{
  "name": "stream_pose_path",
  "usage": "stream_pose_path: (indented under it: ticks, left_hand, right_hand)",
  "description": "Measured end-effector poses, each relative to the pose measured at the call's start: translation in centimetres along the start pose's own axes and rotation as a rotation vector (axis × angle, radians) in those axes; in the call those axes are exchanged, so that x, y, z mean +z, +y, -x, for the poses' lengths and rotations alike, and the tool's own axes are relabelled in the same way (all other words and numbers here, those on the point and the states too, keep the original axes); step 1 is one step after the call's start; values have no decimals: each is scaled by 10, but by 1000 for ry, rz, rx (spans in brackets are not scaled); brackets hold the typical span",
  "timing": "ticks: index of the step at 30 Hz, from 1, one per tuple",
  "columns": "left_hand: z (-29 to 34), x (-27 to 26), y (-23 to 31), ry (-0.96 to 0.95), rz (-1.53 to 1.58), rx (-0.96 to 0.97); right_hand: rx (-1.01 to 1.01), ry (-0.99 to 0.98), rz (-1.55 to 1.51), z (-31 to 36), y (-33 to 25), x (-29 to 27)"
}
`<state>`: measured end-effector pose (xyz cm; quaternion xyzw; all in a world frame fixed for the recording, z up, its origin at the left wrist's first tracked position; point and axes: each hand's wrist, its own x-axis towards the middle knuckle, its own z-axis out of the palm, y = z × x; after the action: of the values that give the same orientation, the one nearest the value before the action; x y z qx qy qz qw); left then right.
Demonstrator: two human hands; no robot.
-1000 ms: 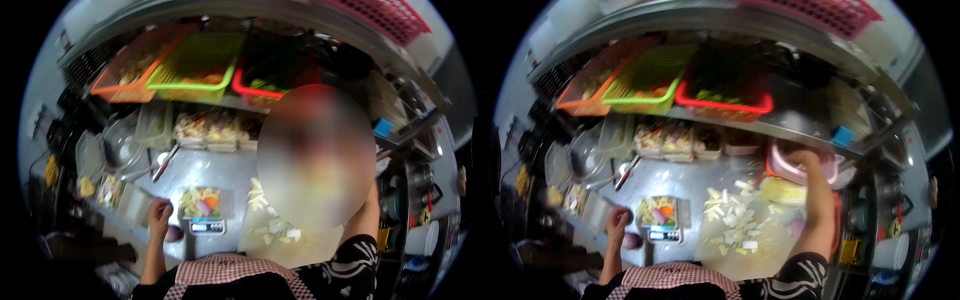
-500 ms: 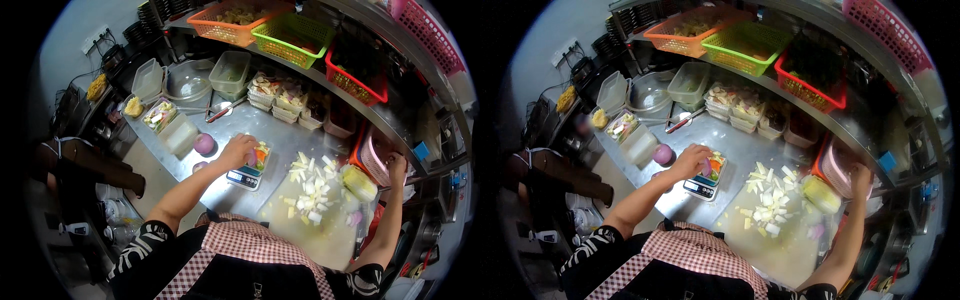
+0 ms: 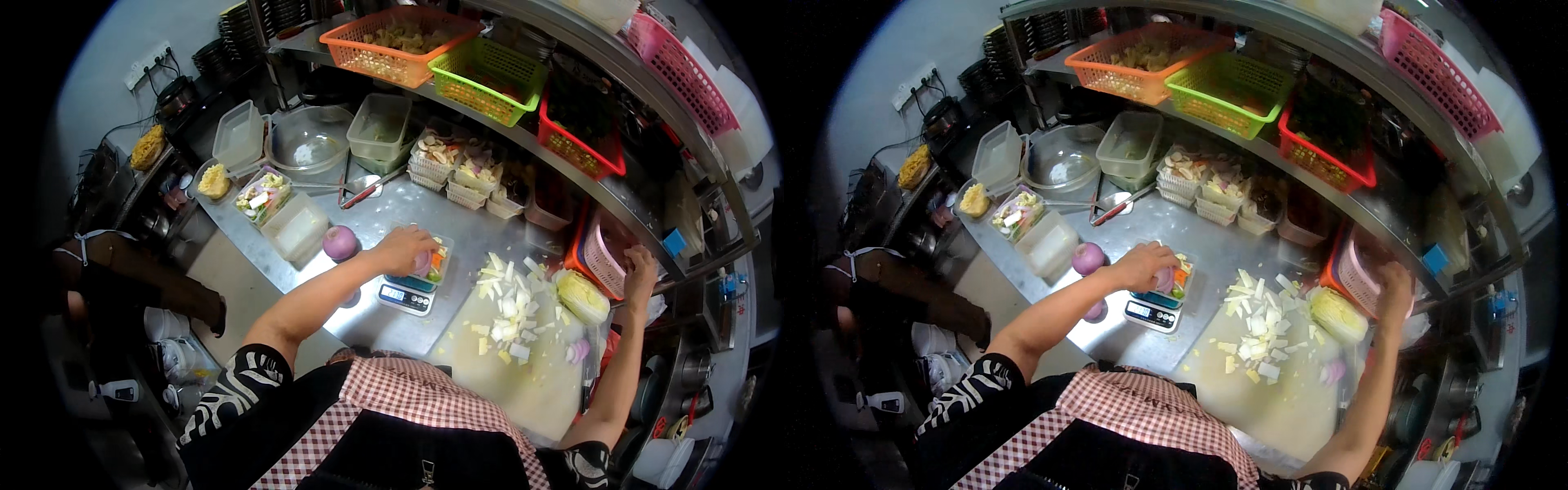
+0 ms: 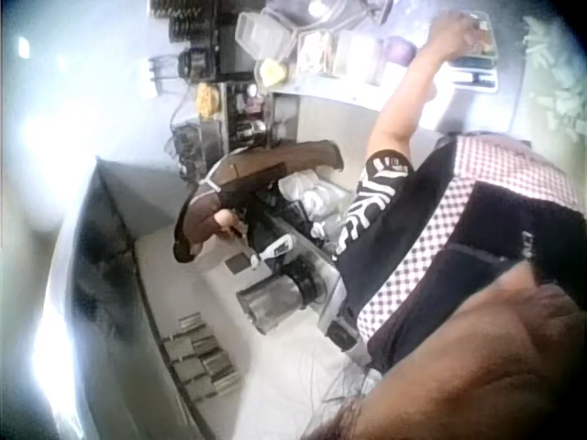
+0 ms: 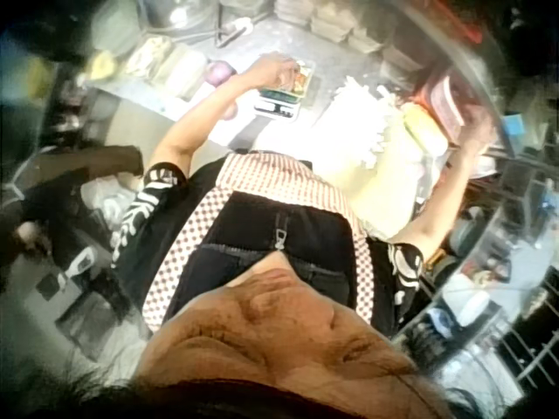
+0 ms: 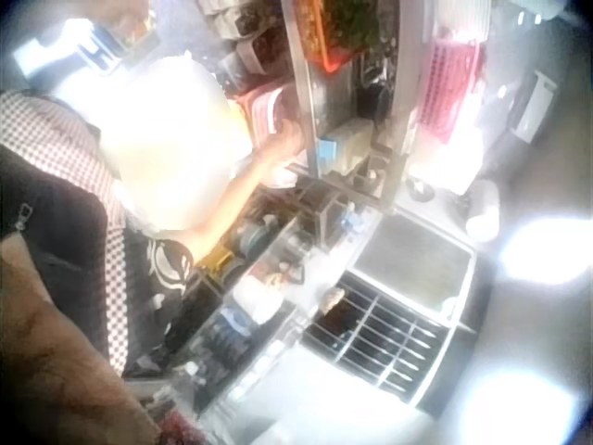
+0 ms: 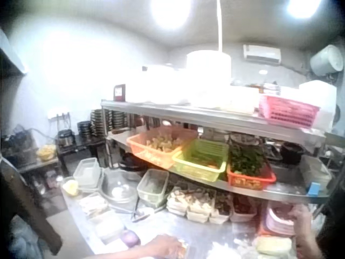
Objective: The person assembles salads by hand in a commercial kitchen setting. They repeatedly pick various pre-cut vegetables and ingredients from baskets and containers, place them into a plastic container on a digital scale, and then move the filled container aside to start the next one.
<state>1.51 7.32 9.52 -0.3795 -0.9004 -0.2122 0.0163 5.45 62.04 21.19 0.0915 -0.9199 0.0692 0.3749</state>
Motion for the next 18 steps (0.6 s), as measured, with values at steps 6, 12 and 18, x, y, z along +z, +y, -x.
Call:
stream_pose_path:
  ticks: [6, 12, 18]
  left_hand:
    - [-10, 18, -40, -144, -88, 217]
    - [-14, -23, -43, -249, 135, 4]
    - [5, -34, -65, -72, 250, -85]
  right_hand:
    - [197, -222, -805, 10, -182, 52]
    - [715, -434, -1195, 41, -310, 125]
    - [869, -543, -1276, 30, -353, 154]
